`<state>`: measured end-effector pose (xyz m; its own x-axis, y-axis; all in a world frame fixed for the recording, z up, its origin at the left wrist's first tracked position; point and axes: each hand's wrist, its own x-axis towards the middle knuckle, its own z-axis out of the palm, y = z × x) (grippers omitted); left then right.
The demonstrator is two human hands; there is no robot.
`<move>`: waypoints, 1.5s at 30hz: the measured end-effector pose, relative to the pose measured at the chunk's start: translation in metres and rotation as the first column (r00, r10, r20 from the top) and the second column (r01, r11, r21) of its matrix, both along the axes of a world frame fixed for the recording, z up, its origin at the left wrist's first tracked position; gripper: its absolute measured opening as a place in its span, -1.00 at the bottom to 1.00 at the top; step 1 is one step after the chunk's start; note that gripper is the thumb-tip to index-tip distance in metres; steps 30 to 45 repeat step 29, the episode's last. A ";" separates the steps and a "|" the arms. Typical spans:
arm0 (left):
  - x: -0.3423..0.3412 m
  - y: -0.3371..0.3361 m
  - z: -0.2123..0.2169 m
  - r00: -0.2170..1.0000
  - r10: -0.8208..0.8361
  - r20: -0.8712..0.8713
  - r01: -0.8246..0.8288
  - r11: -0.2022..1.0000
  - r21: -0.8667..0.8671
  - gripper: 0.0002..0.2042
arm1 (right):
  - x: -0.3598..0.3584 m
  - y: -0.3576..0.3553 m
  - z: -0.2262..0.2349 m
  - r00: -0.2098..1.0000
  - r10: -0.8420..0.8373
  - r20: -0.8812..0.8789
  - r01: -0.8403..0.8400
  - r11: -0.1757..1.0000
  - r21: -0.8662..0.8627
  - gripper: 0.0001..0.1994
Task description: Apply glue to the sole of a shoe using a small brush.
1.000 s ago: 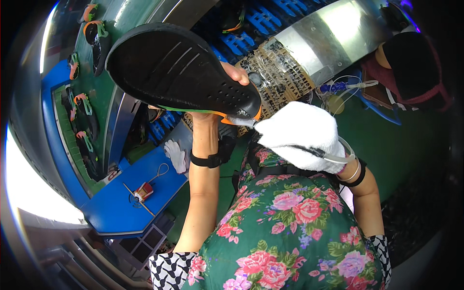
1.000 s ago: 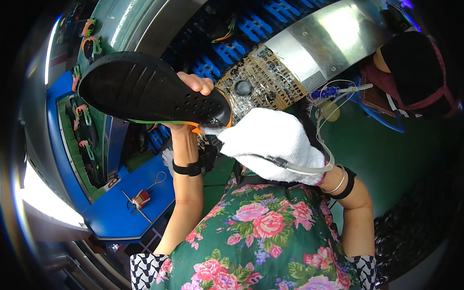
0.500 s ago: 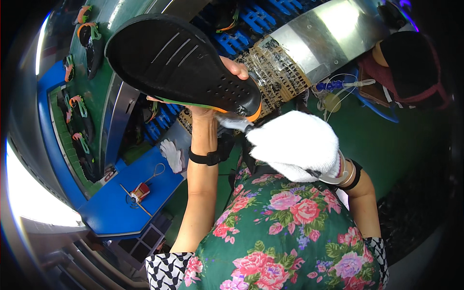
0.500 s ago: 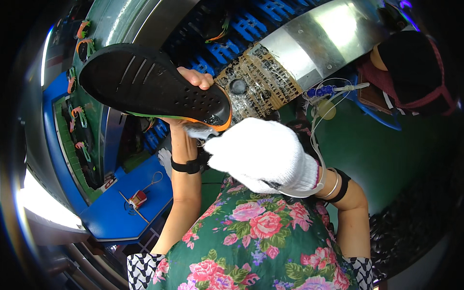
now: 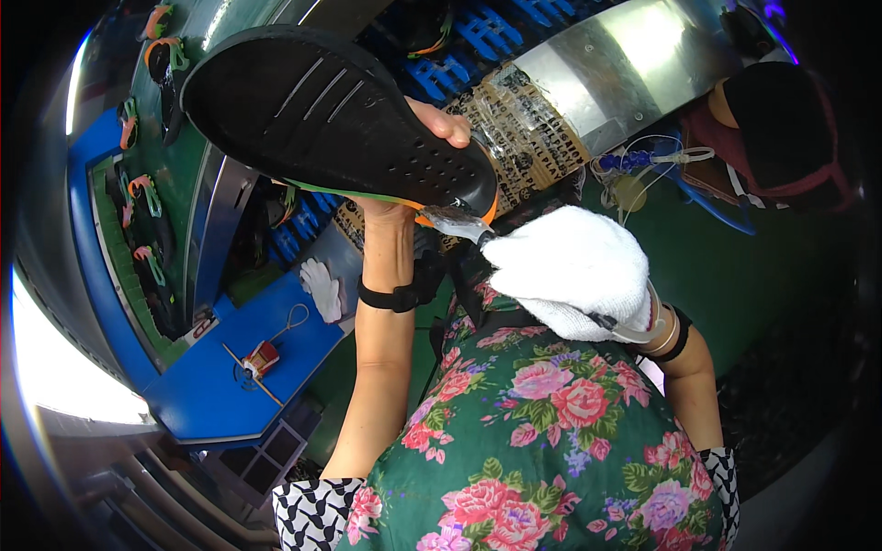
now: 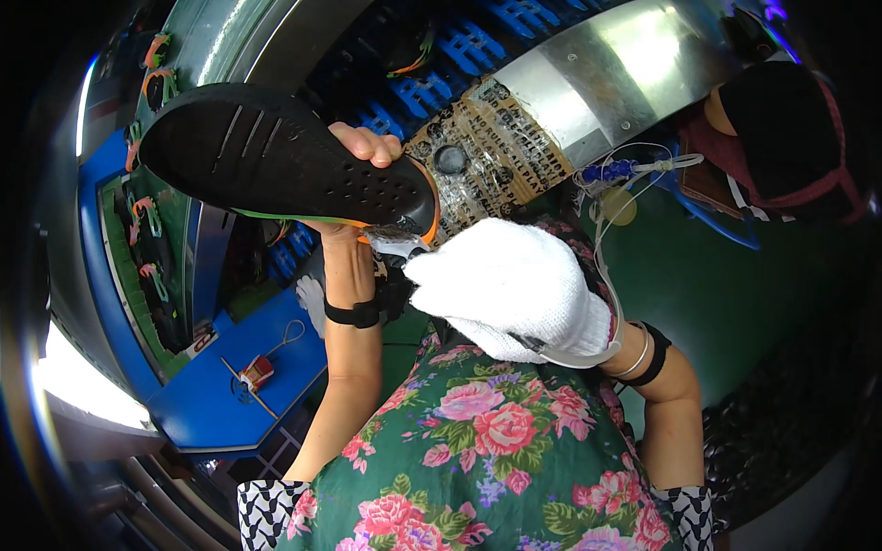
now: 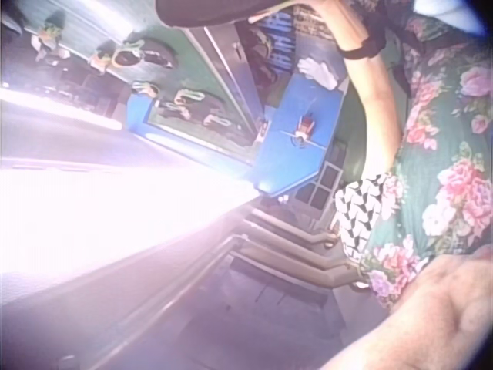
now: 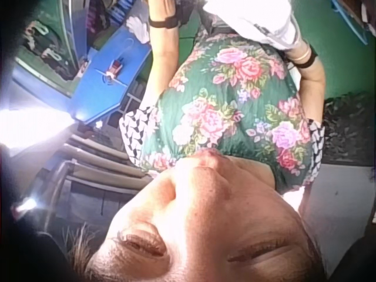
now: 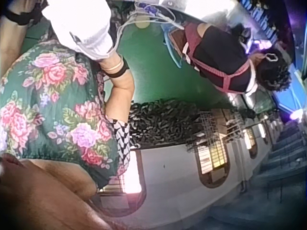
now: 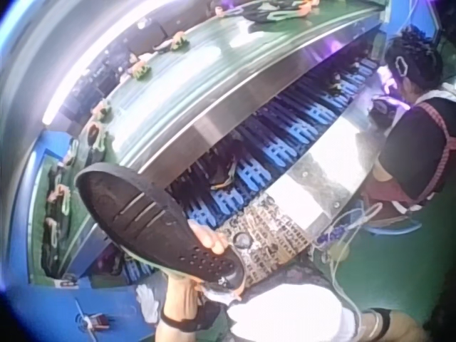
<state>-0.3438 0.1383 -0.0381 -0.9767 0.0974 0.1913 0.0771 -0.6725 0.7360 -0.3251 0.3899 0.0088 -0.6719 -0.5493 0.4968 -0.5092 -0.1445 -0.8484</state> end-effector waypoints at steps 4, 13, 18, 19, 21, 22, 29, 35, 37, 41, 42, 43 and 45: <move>-0.003 0.005 0.000 1.000 0.005 -0.022 -0.006 0.999 -0.048 -0.19 | 0.008 -0.009 0.000 1.000 0.001 -0.020 -0.002 0.999 -0.039 -0.73; -0.005 0.008 0.001 0.998 -0.047 -0.045 0.049 0.997 0.058 -0.28 | -0.011 0.007 0.007 0.999 -0.024 0.033 0.025 1.000 -0.014 -0.70; -0.004 0.010 0.004 0.999 -0.032 -0.044 0.033 0.999 0.028 -0.32 | -0.009 0.006 0.003 1.000 -0.009 0.026 0.009 1.000 -0.010 -0.71; -0.003 0.011 0.005 0.999 -0.019 -0.029 0.020 0.999 0.040 -0.34 | -0.007 0.005 0.001 1.000 -0.014 0.011 0.014 0.999 -0.032 -0.71; -0.003 0.013 0.006 1.000 -0.013 -0.017 0.014 0.999 0.043 -0.35 | -0.005 0.002 0.000 1.000 -0.011 0.003 0.011 0.999 -0.037 -0.72; -0.003 0.013 0.006 1.000 -0.007 -0.006 0.007 0.999 0.043 -0.36 | -0.004 0.001 0.000 1.000 -0.007 -0.006 0.007 0.999 -0.044 -0.73; -0.001 0.012 -0.003 0.999 0.010 -0.040 -0.014 0.996 -0.085 -0.27 | -0.001 -0.007 0.007 0.997 0.048 -0.067 -0.051 0.998 -0.035 -0.77; -0.001 0.012 -0.003 0.999 0.010 -0.040 -0.014 0.996 -0.085 -0.27 | -0.001 -0.007 0.007 0.997 0.048 -0.067 -0.051 0.998 -0.035 -0.77; -0.001 0.012 -0.003 0.999 0.010 -0.040 -0.014 0.996 -0.085 -0.27 | -0.001 -0.007 0.007 0.997 0.048 -0.067 -0.051 0.998 -0.035 -0.77; -0.001 0.012 -0.003 0.999 0.010 -0.040 -0.014 0.996 -0.085 -0.27 | -0.001 -0.007 0.007 0.997 0.048 -0.067 -0.051 0.998 -0.035 -0.77; -0.001 0.012 -0.003 0.999 0.010 -0.040 -0.014 0.996 -0.085 -0.27 | -0.001 -0.007 0.007 0.997 0.048 -0.067 -0.051 0.998 -0.035 -0.77; -0.001 0.012 -0.003 0.999 0.010 -0.040 -0.014 0.996 -0.085 -0.27 | -0.001 -0.007 0.007 0.997 0.048 -0.067 -0.051 0.998 -0.035 -0.77; -0.001 0.012 -0.003 0.999 0.010 -0.040 -0.014 0.996 -0.085 -0.27 | -0.001 -0.007 0.007 0.997 0.048 -0.067 -0.051 0.998 -0.035 -0.77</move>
